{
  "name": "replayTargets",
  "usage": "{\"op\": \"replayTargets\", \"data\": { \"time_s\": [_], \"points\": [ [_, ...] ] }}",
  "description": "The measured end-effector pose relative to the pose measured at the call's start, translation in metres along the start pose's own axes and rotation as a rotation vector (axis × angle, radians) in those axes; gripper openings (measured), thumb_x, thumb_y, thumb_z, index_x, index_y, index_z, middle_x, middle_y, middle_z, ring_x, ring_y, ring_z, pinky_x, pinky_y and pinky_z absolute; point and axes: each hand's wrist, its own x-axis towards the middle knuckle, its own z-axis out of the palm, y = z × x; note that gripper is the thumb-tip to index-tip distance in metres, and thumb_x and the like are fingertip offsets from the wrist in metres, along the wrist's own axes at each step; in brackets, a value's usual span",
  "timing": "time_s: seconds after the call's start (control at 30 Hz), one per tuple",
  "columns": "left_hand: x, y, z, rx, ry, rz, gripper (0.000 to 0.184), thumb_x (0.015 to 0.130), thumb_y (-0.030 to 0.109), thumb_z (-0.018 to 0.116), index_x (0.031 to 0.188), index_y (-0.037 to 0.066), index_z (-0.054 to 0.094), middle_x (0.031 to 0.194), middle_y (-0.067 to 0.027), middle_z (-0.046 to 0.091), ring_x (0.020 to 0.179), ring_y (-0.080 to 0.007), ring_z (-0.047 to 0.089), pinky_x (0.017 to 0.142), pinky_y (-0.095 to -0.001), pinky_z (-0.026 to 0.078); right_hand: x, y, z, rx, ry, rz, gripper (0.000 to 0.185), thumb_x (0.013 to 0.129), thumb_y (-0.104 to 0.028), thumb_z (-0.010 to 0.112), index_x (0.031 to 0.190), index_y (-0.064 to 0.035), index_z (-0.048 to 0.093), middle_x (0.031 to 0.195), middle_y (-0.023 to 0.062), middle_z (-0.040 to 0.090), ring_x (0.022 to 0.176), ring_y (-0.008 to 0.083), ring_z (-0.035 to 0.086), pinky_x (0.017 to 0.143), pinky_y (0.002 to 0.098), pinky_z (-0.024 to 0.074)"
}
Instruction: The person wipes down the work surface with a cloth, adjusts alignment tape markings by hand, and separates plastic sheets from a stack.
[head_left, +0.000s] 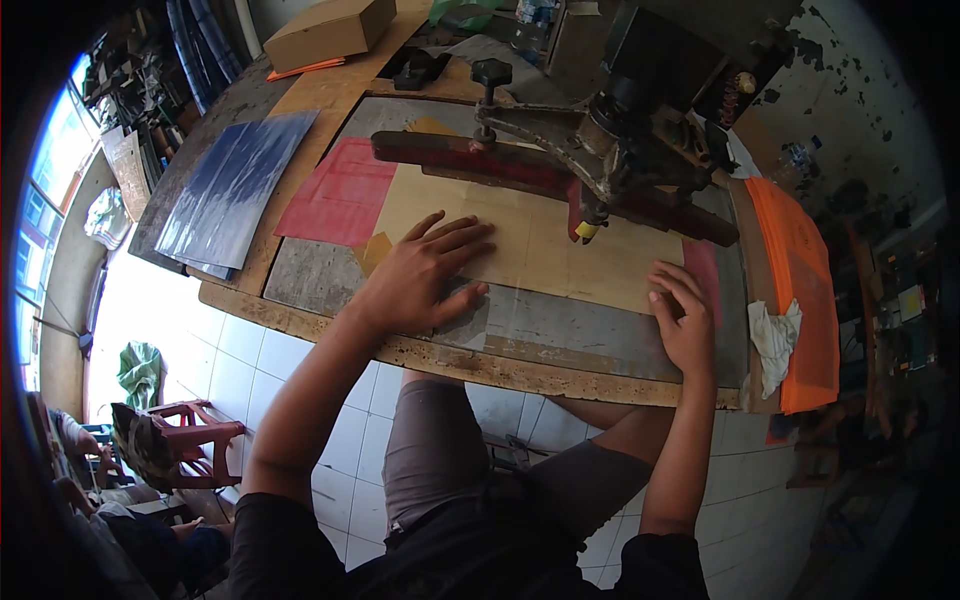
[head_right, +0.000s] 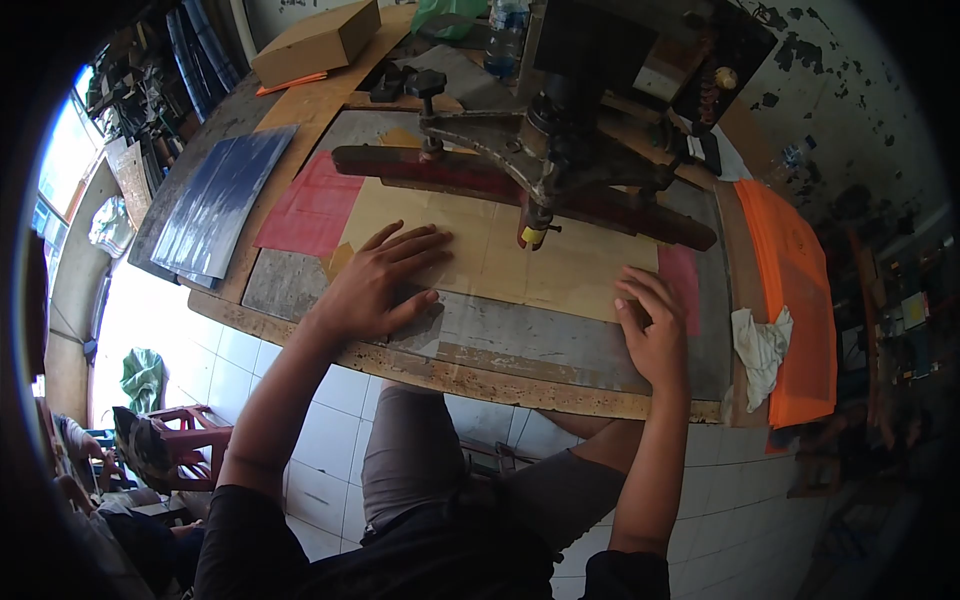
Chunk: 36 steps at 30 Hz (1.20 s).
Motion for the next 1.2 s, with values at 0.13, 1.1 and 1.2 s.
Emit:
{"op": "replayTargets", "data": {
  "time_s": [0.13,1.1,1.2],
  "points": [
    [0.0,0.002,-0.001,0.007,-0.005,-0.024,0.058,0.099,0.041,0.062,0.143,0.004,0.07,0.164,-0.0154,0.057,0.158,-0.0335,0.046,0.135,-0.0599,0.023,0.0,-0.003,0.0,0.006,-0.008,-0.012,0.024,0.097,-0.005,0.076,0.12,-0.0005,0.079,0.136,0.0115,0.075,0.128,0.0318,0.068,0.108,0.0426,0.0544],
    [-0.014,-0.005,-0.019,-0.117,0.327,-0.093,0.031,0.098,0.02,0.055,0.104,0.0,0.077,0.112,-0.0148,0.078,0.11,-0.038,0.072,0.104,-0.0496,0.052,-0.003,-0.001,-0.002,0.016,0.092,0.003,0.011,0.098,-0.006,0.075,0.106,0.0003,0.079,0.113,0.0105,0.079,0.108,0.0303,0.073,0.096,0.0408,0.0567],
    [-0.011,-0.001,-0.015,-0.103,0.262,-0.062,0.027,0.096,0.017,0.057,0.1,0.0,0.078,0.111,-0.0145,0.079,0.108,-0.0357,0.073,0.102,-0.0479,0.054,-0.003,-0.004,-0.002,0.018,0.092,-0.016,0.009,0.098,-0.006,0.076,0.102,0.0005,0.08,0.109,0.01,0.079,0.103,0.0293,0.073,0.092,0.0402,0.0571]
  ]
}}
